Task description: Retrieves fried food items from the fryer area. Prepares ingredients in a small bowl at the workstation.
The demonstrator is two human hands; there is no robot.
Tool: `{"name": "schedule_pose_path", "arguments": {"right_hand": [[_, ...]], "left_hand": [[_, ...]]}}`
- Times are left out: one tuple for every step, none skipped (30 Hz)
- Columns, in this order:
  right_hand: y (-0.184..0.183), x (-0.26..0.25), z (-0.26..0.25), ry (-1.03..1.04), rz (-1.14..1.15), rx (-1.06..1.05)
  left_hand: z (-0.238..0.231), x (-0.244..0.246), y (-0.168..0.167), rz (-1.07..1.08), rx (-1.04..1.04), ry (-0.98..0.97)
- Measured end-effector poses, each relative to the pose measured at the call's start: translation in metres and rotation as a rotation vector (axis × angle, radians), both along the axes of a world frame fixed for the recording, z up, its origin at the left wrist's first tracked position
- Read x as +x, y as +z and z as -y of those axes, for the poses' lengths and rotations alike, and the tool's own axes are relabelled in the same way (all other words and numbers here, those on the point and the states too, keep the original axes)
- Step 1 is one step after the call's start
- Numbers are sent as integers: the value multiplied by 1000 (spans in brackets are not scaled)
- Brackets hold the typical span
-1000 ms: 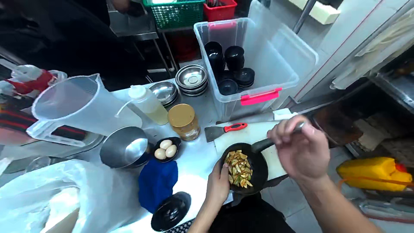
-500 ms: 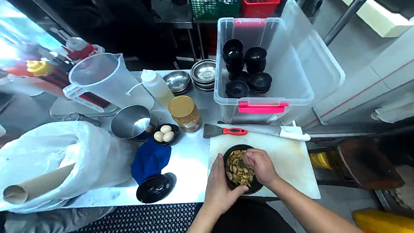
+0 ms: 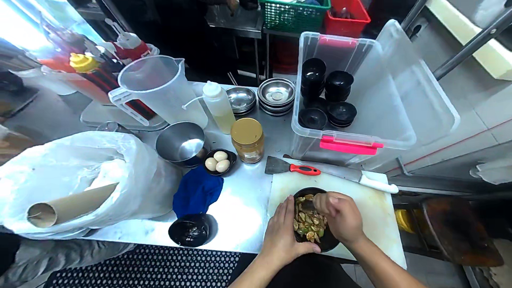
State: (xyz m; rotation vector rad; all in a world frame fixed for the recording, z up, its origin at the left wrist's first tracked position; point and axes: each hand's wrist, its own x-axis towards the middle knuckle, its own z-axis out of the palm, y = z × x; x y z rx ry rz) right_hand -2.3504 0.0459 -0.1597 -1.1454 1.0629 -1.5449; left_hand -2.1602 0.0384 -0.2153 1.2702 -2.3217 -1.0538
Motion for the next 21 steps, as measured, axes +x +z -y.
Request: {"name": "schedule_pose_path", "arguments": {"right_hand": [[1, 1, 0, 15, 10, -24], [-6, 3, 0, 29, -1, -20], [-16, 2, 1, 32, -22, 2], [-21, 1, 3, 30, -39, 17], [-19, -1, 3, 20, -46, 25], [-11, -2, 3, 12, -48, 12], [-4, -1, 0, 7, -34, -10], [0, 1, -1, 12, -15, -28], [-3, 3, -2, 30, -10, -31], [-11, 6, -1, 49, -21, -14], [-18, 7, 0, 65, -42, 15], [-20, 7, 0, 68, -48, 28], [-16, 6, 0, 67, -38, 15], [-10, 6, -2, 72, -25, -18], [-6, 6, -3, 85, -17, -50], [-7, 8, -4, 93, -21, -62], [-14, 10, -5, 96, -33, -49], [-21, 11, -4, 91, -41, -22], [-22, 10, -3, 79, -35, -3], [-18, 8, -1, 68, -25, -14], [-14, 6, -1, 67, -17, -44]], "left_hand": [[2, 2, 0, -11, 11, -16], [4, 5, -1, -31, 28, -34], [5, 7, -2, -56, 44, -48], [7, 9, -3, -73, 64, -61], [8, 9, -4, -84, 70, -65], [9, 10, -4, -85, 72, -66], [10, 11, -4, -76, 83, -69], [10, 12, -4, -69, 93, -72], [12, 12, -4, -68, 97, -74], [12, 12, -5, -67, 101, -78], [13, 11, -6, -64, 102, -82], [13, 11, -6, -57, 103, -85], [14, 10, -5, -50, 104, -85], [14, 10, -5, -50, 103, -81], [14, 11, -5, -60, 98, -71], [13, 11, -6, -81, 91, -58], [13, 12, -7, -92, 88, -55], [12, 11, -8, -95, 80, -58], [12, 11, -9, -91, 74, -61], [13, 10, -8, -86, 75, -61], [13, 10, -7, -78, 78, -58]]}}
